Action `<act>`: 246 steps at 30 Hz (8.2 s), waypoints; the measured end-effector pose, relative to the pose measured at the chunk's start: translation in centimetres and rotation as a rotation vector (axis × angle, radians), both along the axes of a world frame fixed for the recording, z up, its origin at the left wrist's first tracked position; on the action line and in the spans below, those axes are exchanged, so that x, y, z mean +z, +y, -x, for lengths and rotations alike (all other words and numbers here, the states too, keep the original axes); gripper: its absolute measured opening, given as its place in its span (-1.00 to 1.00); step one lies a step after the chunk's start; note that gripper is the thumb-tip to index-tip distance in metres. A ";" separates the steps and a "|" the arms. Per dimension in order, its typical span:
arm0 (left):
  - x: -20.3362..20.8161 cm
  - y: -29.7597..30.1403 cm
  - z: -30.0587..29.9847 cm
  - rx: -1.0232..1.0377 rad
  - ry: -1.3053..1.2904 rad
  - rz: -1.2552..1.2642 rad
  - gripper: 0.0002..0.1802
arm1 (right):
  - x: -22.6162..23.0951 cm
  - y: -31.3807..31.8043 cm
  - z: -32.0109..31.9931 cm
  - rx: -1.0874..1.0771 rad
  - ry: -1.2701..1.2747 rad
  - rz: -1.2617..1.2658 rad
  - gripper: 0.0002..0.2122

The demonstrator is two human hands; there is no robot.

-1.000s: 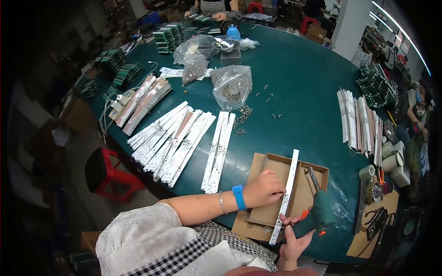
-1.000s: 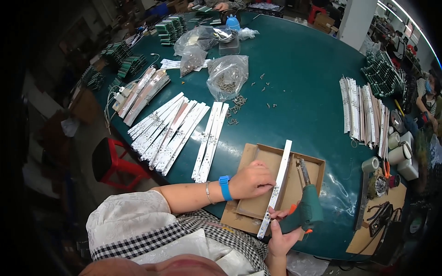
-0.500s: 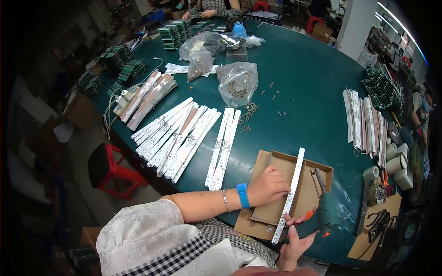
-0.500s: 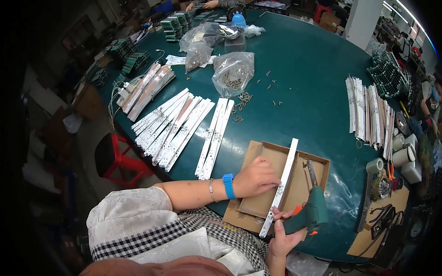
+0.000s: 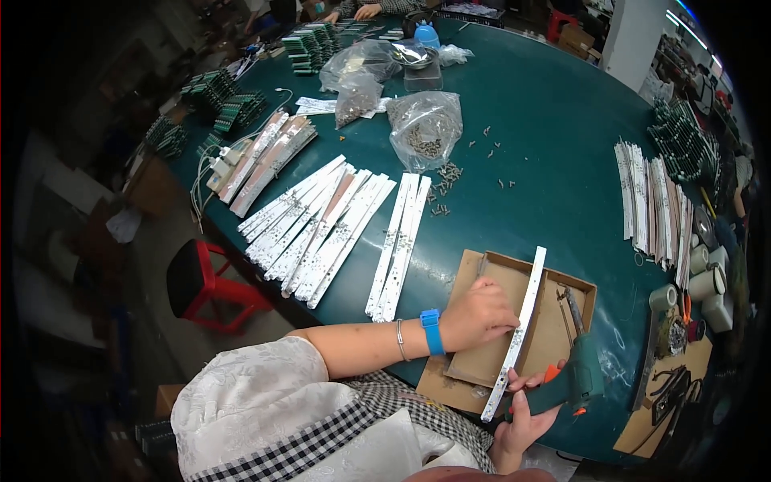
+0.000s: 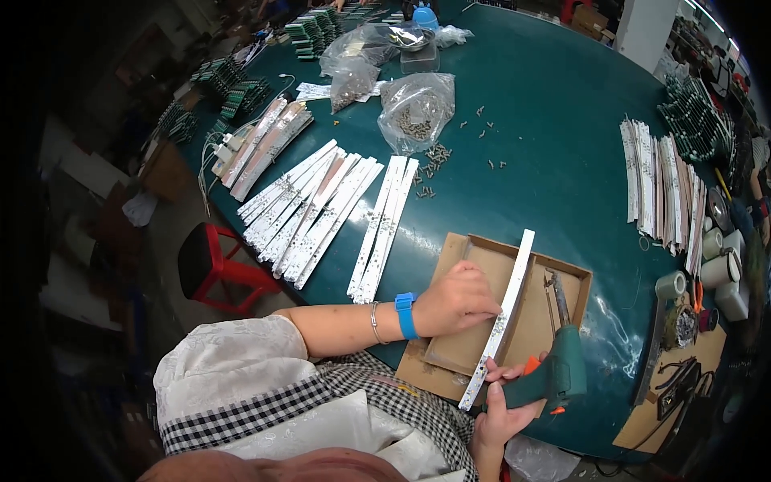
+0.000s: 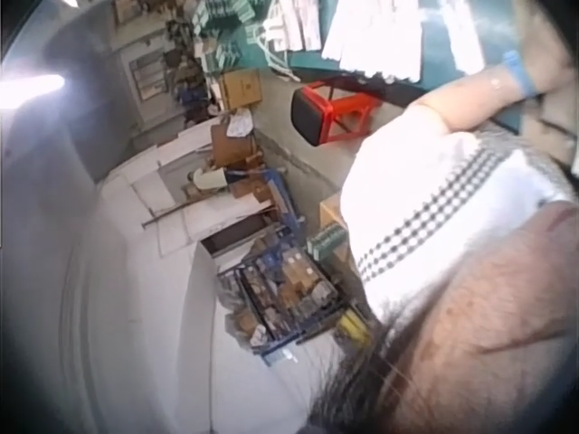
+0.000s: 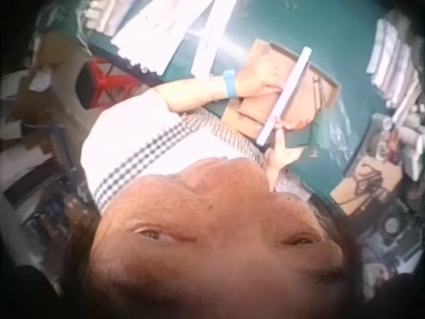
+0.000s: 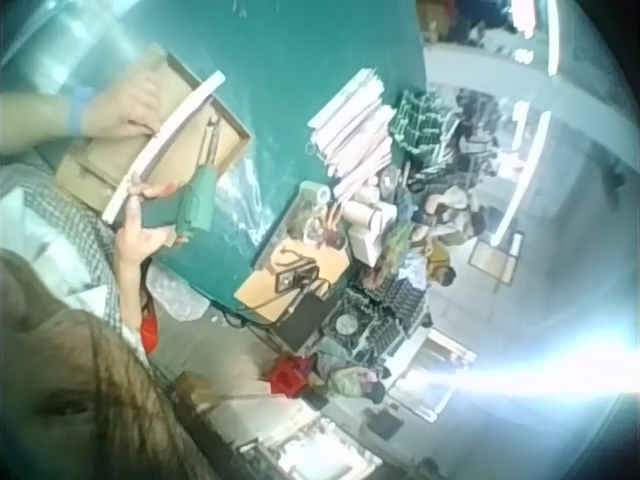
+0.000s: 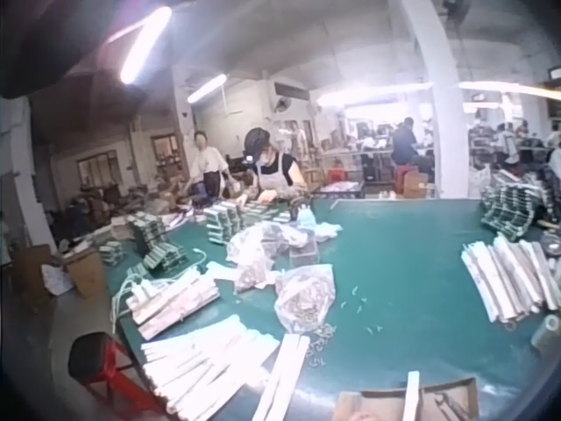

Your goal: The person places LED strips one by one onto a cardboard jig, attaches components onto each strip using a handheld soldering tool, and sets the finished strips aside on the table.

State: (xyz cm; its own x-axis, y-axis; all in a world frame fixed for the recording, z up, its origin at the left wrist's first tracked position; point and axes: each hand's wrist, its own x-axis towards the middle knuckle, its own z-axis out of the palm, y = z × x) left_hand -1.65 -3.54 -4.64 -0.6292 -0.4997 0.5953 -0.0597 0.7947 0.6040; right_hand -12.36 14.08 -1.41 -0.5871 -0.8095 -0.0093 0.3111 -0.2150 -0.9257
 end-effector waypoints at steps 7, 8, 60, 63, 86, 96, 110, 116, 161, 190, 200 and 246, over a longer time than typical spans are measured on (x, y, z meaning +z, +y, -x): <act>0.0 0.5 -0.2 -0.003 -0.015 -0.005 -0.83 | 0.3 0.3 -0.6 -0.019 -0.010 -0.009 -0.30; 0.0 0.3 0.0 0.004 -0.021 0.002 -0.83 | 0.1 0.1 -0.5 -0.033 -0.017 -0.016 -0.30; 1.2 -0.3 1.1 0.002 -0.174 0.112 -0.82 | -0.4 1.4 1.5 0.116 -0.099 -0.100 -0.37; 1.0 -0.3 0.7 0.022 -0.126 0.006 -0.84 | 0.1 3.2 2.3 0.076 0.003 -0.136 -0.37; 0.7 -0.3 0.6 0.007 -0.121 0.009 -0.86 | 1.6 6.5 4.1 0.096 -0.008 -0.289 -0.49; 0.9 -0.4 0.5 0.013 -0.148 0.020 -0.82 | 1.4 6.7 4.0 0.107 0.118 -0.342 -0.51; 0.7 -0.4 0.7 0.004 -0.086 0.044 -0.83 | 1.9 6.8 4.9 0.048 -0.003 -0.187 -0.32; 0.7 -0.4 0.7 0.008 -0.102 0.038 -0.83 | 1.4 6.6 4.4 0.044 0.012 -0.241 -0.32; 4.6 -1.3 -18.3 -0.012 -0.516 0.106 -0.74 | -0.3 6.5 5.0 -0.085 0.112 -0.033 -0.37; 2.9 2.2 -18.6 0.861 -0.679 -0.148 -0.21 | -1.2 7.0 7.4 -0.010 0.095 -0.263 -0.82; 5.1 0.7 -22.0 0.707 -0.498 -0.089 -0.31 | -4.3 7.8 9.9 0.007 0.013 -0.078 -0.67; 0.7 -4.7 -24.5 1.016 -1.079 0.061 -0.38 | -4.9 0.9 13.9 0.803 0.785 1.031 -0.61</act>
State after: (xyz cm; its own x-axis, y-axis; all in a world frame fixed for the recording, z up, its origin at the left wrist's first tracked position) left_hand 22.88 -8.22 -3.90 -0.1754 -0.9778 0.1150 -0.9791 0.1610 -0.1246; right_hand -26.22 14.97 -6.32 0.4104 -0.3649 0.8357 0.1727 -0.8688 -0.4641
